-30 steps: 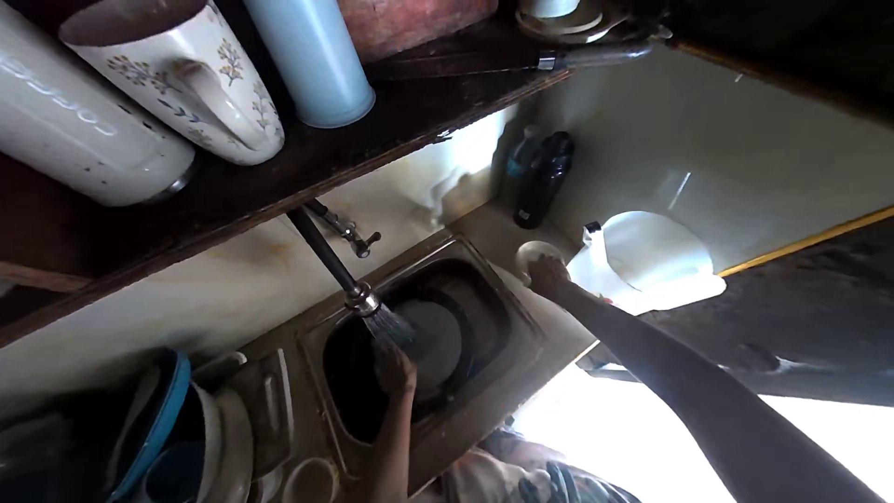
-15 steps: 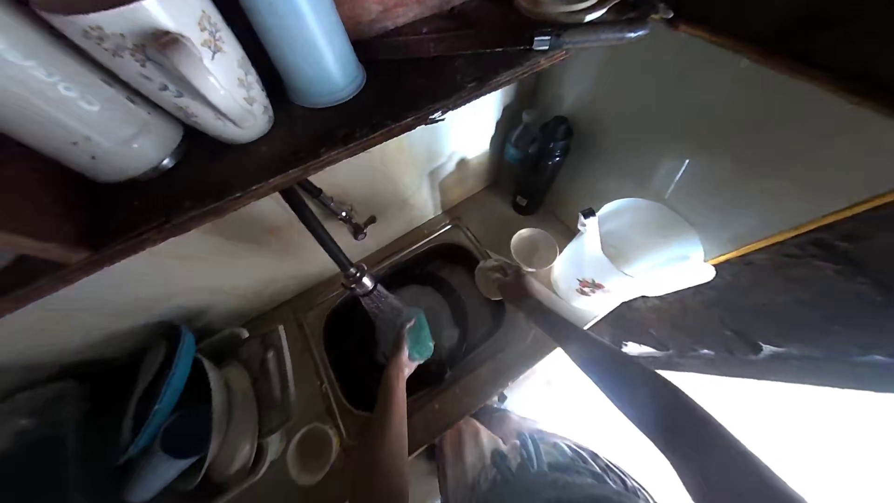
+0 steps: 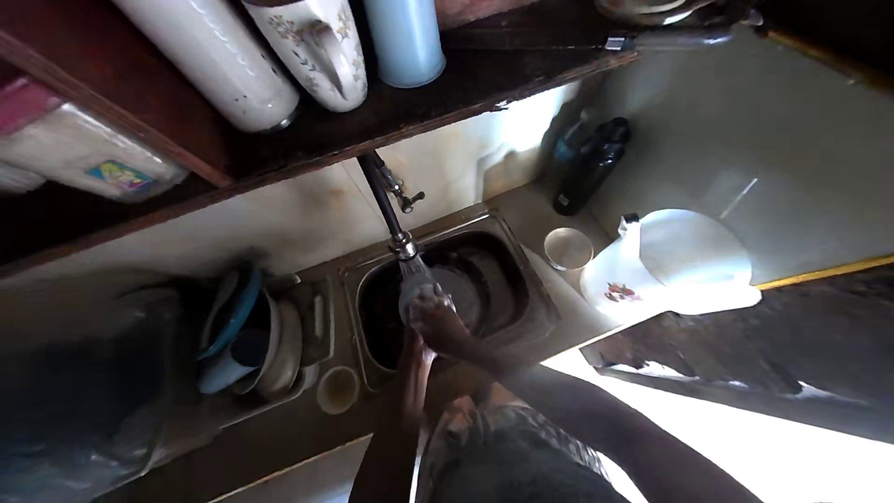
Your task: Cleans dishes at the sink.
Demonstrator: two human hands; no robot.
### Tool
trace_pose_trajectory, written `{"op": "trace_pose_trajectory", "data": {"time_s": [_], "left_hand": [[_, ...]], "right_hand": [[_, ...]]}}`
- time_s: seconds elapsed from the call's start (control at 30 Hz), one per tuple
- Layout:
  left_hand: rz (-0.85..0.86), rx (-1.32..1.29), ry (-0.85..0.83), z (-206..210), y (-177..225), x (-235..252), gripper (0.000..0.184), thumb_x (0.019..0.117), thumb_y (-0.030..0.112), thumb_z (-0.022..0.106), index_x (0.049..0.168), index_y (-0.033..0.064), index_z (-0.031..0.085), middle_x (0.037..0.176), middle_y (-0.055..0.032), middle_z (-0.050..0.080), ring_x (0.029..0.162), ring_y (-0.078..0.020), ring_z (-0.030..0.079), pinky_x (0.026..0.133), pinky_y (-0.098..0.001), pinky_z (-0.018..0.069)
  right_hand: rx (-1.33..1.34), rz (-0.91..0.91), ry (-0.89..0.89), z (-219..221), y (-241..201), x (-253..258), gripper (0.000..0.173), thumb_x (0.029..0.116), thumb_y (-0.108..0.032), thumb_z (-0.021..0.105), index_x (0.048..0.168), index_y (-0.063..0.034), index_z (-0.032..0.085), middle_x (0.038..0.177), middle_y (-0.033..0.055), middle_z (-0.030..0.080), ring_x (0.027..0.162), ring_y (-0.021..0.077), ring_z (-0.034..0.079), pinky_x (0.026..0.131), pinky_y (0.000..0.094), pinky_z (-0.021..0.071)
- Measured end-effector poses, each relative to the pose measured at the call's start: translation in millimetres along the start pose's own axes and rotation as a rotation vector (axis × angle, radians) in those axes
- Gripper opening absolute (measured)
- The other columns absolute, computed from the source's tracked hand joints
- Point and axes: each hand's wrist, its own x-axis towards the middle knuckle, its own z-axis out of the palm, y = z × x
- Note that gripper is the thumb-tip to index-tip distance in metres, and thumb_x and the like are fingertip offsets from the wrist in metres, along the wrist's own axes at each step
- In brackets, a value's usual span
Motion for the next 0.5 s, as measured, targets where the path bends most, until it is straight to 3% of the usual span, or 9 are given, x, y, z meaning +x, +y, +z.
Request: {"op": "trace_pose_trajectory", "data": {"time_s": [0.07,0.13,0.17,0.2,0.27,0.3,0.37,0.43,0.5], "left_hand": [[-0.172,-0.176,0.133,11.5,-3.0,19.2,0.047,0.1118,0.042,0.027,0.138,0.0087,0.048,0.120,-0.0134,0.059,0.101,-0.0235,0.060,0.084,-0.0435,0.0538],[-0.225,-0.207,0.021,10.1,-5.1,23.0,0.048,0.1096,0.048,0.031,0.122,0.0091,0.056,0.096,-0.0125,0.067,0.080,-0.0235,0.068,0.066,-0.0390,0.0594],[-0.200,-0.157,-0.088,6.8,-5.8,22.7,0.042,0.1105,0.040,0.033,0.124,0.0071,0.055,0.095,-0.0136,0.068,0.078,-0.0236,0.069,0.064,-0.0369,0.0602],[-0.149,-0.015,-0.154,4.7,-4.6,21.4,0.034,0.1082,0.026,0.038,0.132,0.0051,0.050,0.099,-0.0145,0.067,0.078,-0.0226,0.069,0.064,-0.0352,0.0603],[0.009,0.465,-0.238,-2.6,8.0,18.0,0.062,0.0943,0.012,0.065,0.149,-0.0015,0.039,0.123,-0.0184,0.063,0.102,-0.0205,0.067,0.087,-0.0349,0.0583],[0.129,0.726,-0.302,-6.5,15.5,20.1,0.076,0.0836,0.021,0.078,0.147,-0.0045,0.043,0.131,-0.0188,0.062,0.115,-0.0204,0.063,0.101,-0.0366,0.0521],[0.362,1.017,-0.384,-17.3,24.1,27.3,0.079,0.0745,0.041,0.086,0.139,0.0045,0.060,0.136,-0.0155,0.064,0.126,-0.0240,0.061,0.109,-0.0456,0.0472],[0.329,0.925,-0.281,-30.5,29.3,27.7,0.072,0.0805,0.033,0.083,0.141,0.0049,0.058,0.132,-0.0148,0.065,0.120,-0.0216,0.063,0.105,-0.0422,0.0504],[0.081,0.509,-0.116,-37.6,24.9,25.6,0.039,0.1037,0.013,0.054,0.140,-0.0016,0.051,0.116,-0.0158,0.067,0.096,-0.0189,0.069,0.080,-0.0333,0.0600]], "right_hand": [[0.101,-0.008,-0.006,-11.3,8.2,8.8,0.041,0.1048,-0.013,0.052,0.144,0.0000,0.057,0.152,0.0235,0.050,0.147,0.0379,0.040,0.124,0.0518,0.0273],[0.146,0.024,0.018,-28.7,21.0,26.4,0.034,0.1061,-0.012,0.050,0.135,-0.0007,0.063,0.137,0.0208,0.063,0.130,0.0333,0.059,0.112,0.0500,0.0439],[0.153,0.067,0.000,-37.6,25.4,32.4,0.033,0.1075,-0.016,0.050,0.133,-0.0010,0.064,0.131,0.0210,0.066,0.122,0.0333,0.063,0.107,0.0520,0.0478],[0.144,0.124,-0.051,-47.3,25.2,32.7,0.036,0.1090,-0.024,0.049,0.130,-0.0003,0.065,0.125,0.0227,0.067,0.115,0.0346,0.065,0.102,0.0547,0.0493],[0.124,0.257,-0.260,-62.0,13.1,21.6,0.053,0.1082,-0.046,0.047,0.133,-0.0008,0.061,0.125,0.0240,0.065,0.113,0.0349,0.062,0.098,0.0560,0.0471],[0.141,0.342,-0.360,-65.9,4.2,15.9,0.060,0.1042,-0.053,0.051,0.138,-0.0048,0.059,0.130,0.0216,0.063,0.115,0.0325,0.061,0.099,0.0550,0.0457],[0.206,0.415,-0.470,-64.9,-5.8,9.1,0.051,0.1012,-0.046,0.060,0.137,-0.0092,0.058,0.124,0.0155,0.065,0.106,0.0245,0.061,0.094,0.0472,0.0473],[0.269,0.288,-0.372,-57.7,0.5,9.3,0.041,0.1033,-0.038,0.060,0.124,-0.0034,0.064,0.107,0.0122,0.067,0.092,0.0177,0.064,0.088,0.0402,0.0528],[0.205,0.139,-0.116,-47.3,7.9,11.9,0.046,0.1042,-0.042,0.058,0.097,0.0029,0.069,0.085,0.0138,0.066,0.078,0.0220,0.063,0.078,0.0450,0.0533]]}}
